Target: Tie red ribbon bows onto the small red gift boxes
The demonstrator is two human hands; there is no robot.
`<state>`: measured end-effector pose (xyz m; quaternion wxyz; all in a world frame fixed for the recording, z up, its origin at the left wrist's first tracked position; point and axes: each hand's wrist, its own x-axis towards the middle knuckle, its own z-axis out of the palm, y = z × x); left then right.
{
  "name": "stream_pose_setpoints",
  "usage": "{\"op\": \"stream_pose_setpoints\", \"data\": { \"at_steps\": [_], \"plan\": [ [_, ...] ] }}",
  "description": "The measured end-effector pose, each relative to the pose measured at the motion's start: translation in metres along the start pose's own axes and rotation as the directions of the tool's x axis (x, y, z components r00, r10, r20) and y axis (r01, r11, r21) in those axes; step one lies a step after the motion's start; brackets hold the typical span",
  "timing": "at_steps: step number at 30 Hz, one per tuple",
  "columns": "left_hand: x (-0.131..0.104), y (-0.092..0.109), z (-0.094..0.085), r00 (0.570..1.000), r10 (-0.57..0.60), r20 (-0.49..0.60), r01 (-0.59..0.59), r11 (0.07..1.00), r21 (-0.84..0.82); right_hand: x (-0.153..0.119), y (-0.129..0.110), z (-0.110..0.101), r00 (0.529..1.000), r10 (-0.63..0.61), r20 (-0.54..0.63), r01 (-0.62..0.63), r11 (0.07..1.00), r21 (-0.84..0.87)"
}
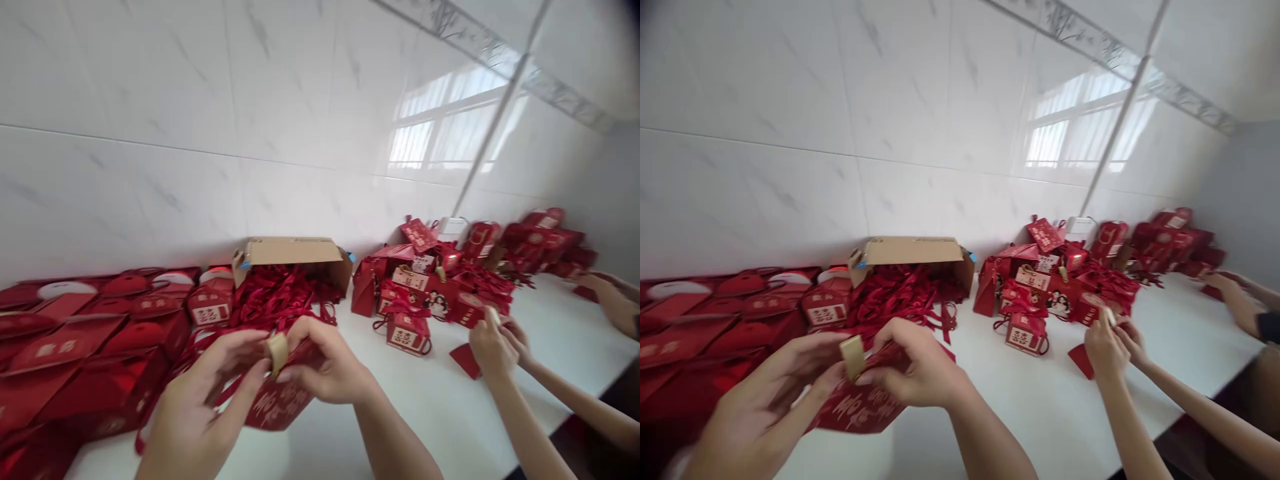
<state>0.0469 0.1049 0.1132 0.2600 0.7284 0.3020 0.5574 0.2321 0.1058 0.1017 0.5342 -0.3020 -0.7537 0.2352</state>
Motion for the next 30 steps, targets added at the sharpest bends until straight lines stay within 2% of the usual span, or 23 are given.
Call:
{"op": "stream_pose_setpoints", "data": {
  "at_steps": [5, 10, 13, 22, 30],
  "plan": [
    [-0.005, 0.017, 0.007, 0.992, -0.127, 0.015, 0.127, 0.991, -0.029, -0.010, 0.003, -0.001, 0.994, -0.109, -0.023, 0.109, 0.994, -0.026],
    [-0.006, 0.022, 0.008, 0.992, -0.128, -0.008, 0.128, 0.989, -0.072, -0.014, 0.007, -0.002, 0.985, -0.172, 0.020, 0.172, 0.985, 0.003],
    [-0.008, 0.024, 0.008, 0.988, -0.153, 0.015, 0.154, 0.983, -0.101, -0.016, 0.009, -0.002, 0.980, -0.200, 0.021, 0.199, 0.979, 0.041],
    [-0.009, 0.024, 0.008, 0.992, -0.128, 0.017, 0.129, 0.987, -0.098, -0.016, 0.011, 0.000, 0.979, -0.200, 0.032, 0.194, 0.973, 0.121],
    [-0.010, 0.024, 0.006, 0.992, -0.123, 0.016, 0.124, 0.986, -0.112, -0.016, 0.011, 0.000, 0.976, -0.216, 0.034, 0.212, 0.973, 0.092]
  ]
}}
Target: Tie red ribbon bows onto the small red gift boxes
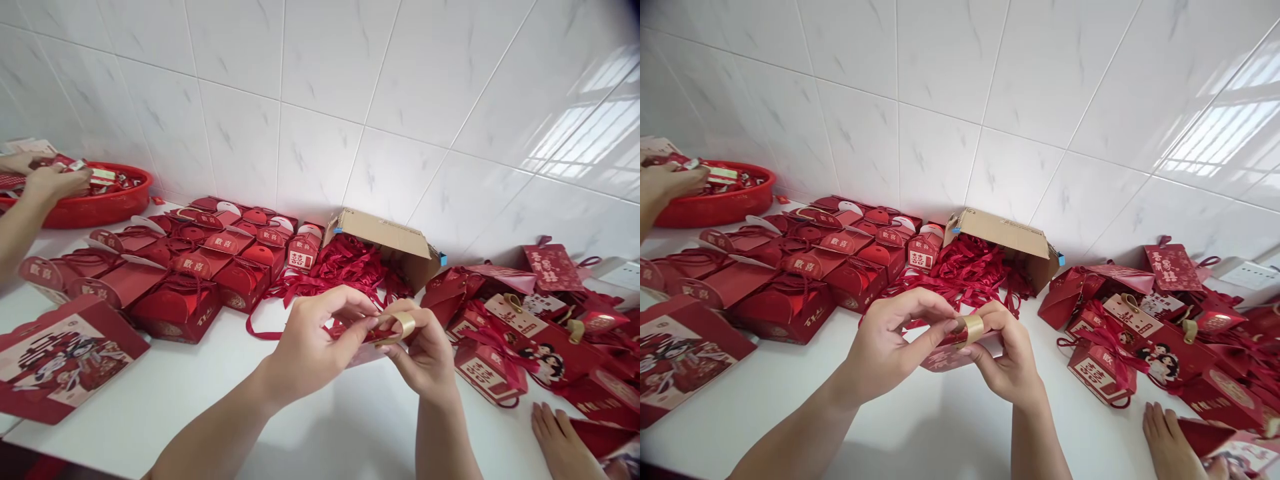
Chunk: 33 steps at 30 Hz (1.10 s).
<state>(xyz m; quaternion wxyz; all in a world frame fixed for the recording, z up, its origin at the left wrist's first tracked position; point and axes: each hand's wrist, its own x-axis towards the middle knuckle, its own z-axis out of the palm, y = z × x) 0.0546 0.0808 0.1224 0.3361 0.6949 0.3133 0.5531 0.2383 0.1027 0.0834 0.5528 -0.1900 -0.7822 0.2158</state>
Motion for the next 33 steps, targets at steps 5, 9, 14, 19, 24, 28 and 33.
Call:
{"op": "stream_pose_setpoints", "data": {
  "at_steps": [5, 9, 14, 19, 24, 28, 33],
  "plan": [
    [0.0002, 0.0004, -0.0005, 1.000, 0.008, 0.007, -0.009, 1.000, 0.028, 0.0013, 0.0001, 0.0003, 1.000, 0.007, -0.022, -0.008, 1.000, -0.012],
    [0.0004, 0.0001, -0.0001, 1.000, 0.010, 0.000, -0.009, 0.998, 0.061, 0.0019, 0.0000, 0.0003, 1.000, 0.019, -0.015, -0.020, 0.999, -0.037],
    [-0.0001, -0.0010, 0.0004, 1.000, 0.027, 0.002, -0.027, 0.995, 0.098, 0.0023, -0.0009, 0.0004, 1.000, 0.001, -0.011, -0.003, 0.992, -0.127],
    [0.0002, 0.0004, -0.0018, 0.998, 0.027, 0.055, -0.031, 0.997, 0.074, 0.0040, 0.0007, 0.0014, 0.989, -0.139, -0.060, 0.121, 0.964, -0.237],
    [0.0003, -0.0020, -0.0028, 0.996, 0.061, 0.069, -0.067, 0.993, 0.097, 0.0051, 0.0009, 0.0027, 0.979, -0.204, -0.030, 0.186, 0.935, -0.301],
    [-0.0004, -0.0036, -0.0026, 0.979, 0.185, 0.082, -0.199, 0.951, 0.235, 0.0061, -0.0018, 0.0045, 0.983, -0.181, -0.029, 0.163, 0.936, -0.312],
    [-0.0014, -0.0009, -0.0050, 0.940, 0.285, 0.187, -0.329, 0.904, 0.273, 0.0071, -0.0040, 0.0051, 0.975, -0.209, -0.072, 0.182, 0.943, -0.279]
  ]
}}
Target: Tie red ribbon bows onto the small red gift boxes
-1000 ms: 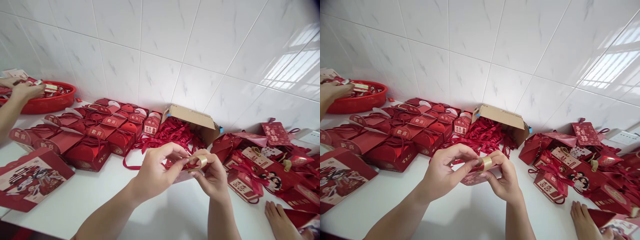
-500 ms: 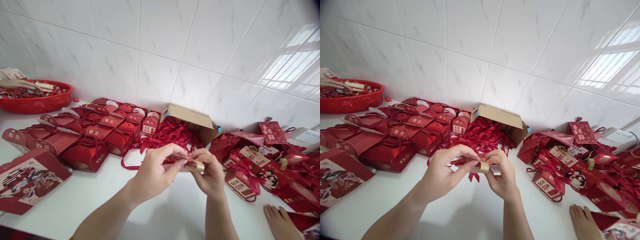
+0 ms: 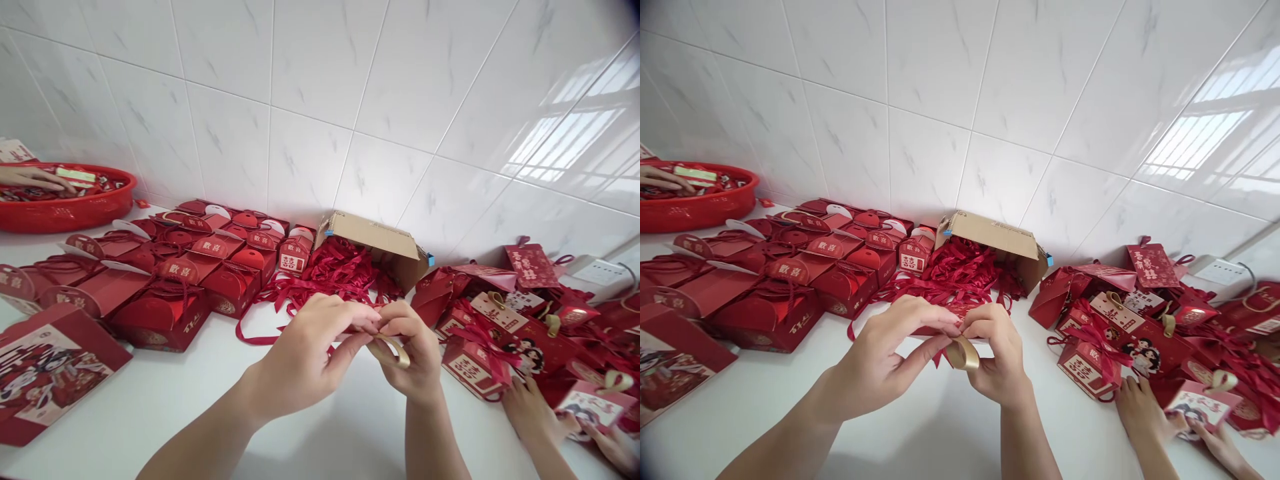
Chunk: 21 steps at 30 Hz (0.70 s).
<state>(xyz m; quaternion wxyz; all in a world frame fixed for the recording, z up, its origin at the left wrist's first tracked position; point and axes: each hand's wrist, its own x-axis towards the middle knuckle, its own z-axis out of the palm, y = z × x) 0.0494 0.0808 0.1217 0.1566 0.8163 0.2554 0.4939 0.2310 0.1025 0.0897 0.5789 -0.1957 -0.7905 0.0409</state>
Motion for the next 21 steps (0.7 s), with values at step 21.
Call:
{"op": "stream_pose_setpoints", "data": {
  "at_steps": [21],
  "plan": [
    [0.008, -0.012, -0.001, 0.979, 0.204, 0.008, -0.204, 0.979, -0.001, 0.003, -0.011, -0.008, 0.985, -0.113, -0.129, 0.114, 0.993, 0.004]
  ]
}}
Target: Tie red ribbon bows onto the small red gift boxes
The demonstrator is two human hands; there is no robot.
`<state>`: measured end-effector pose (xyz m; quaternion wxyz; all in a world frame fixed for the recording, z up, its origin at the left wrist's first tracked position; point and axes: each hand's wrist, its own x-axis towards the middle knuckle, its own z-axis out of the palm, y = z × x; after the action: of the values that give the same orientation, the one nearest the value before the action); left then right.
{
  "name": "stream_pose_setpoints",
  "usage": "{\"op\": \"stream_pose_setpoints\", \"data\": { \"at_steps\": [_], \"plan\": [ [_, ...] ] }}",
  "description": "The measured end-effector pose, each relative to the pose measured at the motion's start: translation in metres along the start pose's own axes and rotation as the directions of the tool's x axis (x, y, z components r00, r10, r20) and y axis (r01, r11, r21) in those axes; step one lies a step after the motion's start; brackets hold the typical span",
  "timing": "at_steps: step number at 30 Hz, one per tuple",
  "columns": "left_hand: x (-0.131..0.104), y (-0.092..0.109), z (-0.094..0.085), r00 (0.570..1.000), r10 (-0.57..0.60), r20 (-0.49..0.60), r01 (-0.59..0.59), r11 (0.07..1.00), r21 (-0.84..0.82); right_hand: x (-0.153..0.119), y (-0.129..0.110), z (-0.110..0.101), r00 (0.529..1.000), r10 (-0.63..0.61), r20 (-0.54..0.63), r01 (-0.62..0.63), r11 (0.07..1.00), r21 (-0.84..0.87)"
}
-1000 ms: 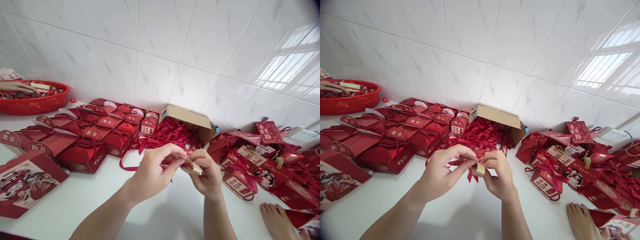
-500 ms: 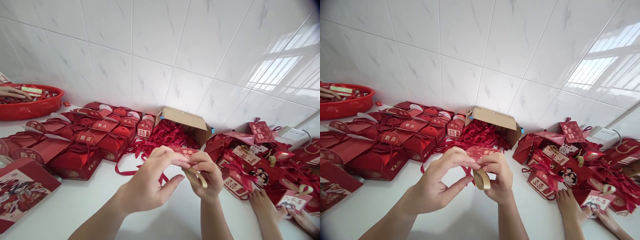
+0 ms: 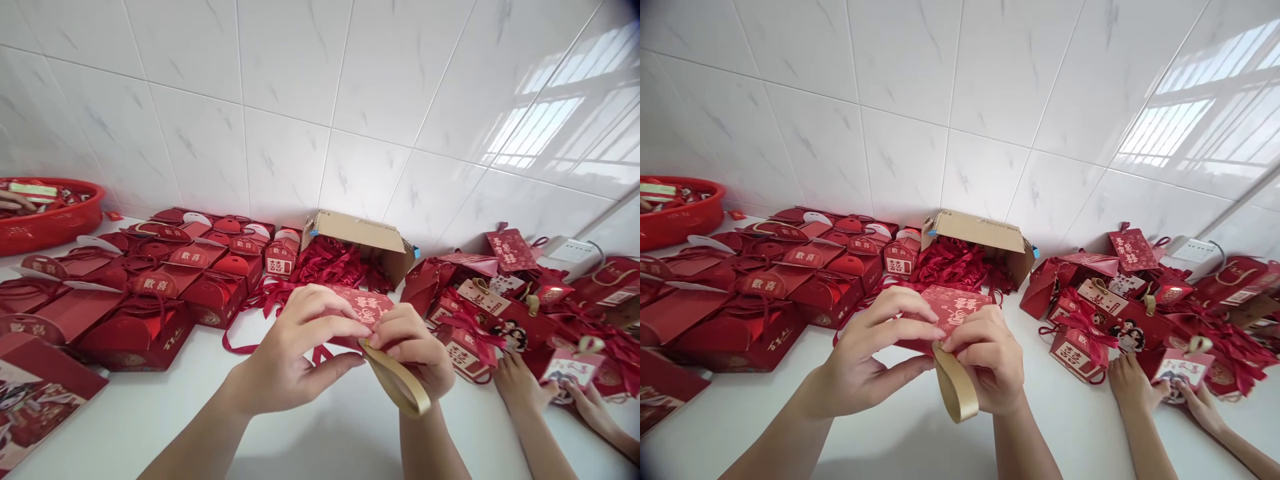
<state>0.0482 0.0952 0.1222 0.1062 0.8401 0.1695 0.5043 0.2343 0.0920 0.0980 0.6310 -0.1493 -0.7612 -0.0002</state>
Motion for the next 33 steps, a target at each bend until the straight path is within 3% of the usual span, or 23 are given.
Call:
{"op": "stream_pose_setpoints", "data": {
  "at_steps": [7, 12, 19, 25, 33],
  "plan": [
    [0.001, 0.003, 0.000, 0.999, 0.044, 0.013, -0.044, 0.998, 0.034, -0.001, -0.003, -0.001, 1.000, -0.023, -0.002, 0.023, 1.000, 0.019],
    [0.003, 0.006, -0.004, 0.997, 0.012, 0.076, -0.014, 1.000, 0.018, -0.007, -0.004, -0.002, 1.000, -0.015, 0.015, 0.015, 1.000, -0.008],
    [0.002, 0.005, -0.016, 0.984, -0.044, 0.174, 0.050, 0.998, -0.027, -0.004, -0.007, -0.001, 0.990, -0.052, 0.130, 0.057, 0.998, -0.037],
    [-0.001, 0.006, -0.010, 0.991, -0.116, 0.071, 0.122, 0.989, -0.085, -0.006, -0.004, 0.002, 1.000, 0.025, 0.013, -0.026, 0.999, 0.038],
    [0.002, 0.012, -0.007, 0.982, -0.176, 0.068, 0.188, 0.935, -0.301, -0.001, -0.009, 0.003, 0.999, 0.032, 0.025, -0.035, 0.995, 0.089]
  ]
}}
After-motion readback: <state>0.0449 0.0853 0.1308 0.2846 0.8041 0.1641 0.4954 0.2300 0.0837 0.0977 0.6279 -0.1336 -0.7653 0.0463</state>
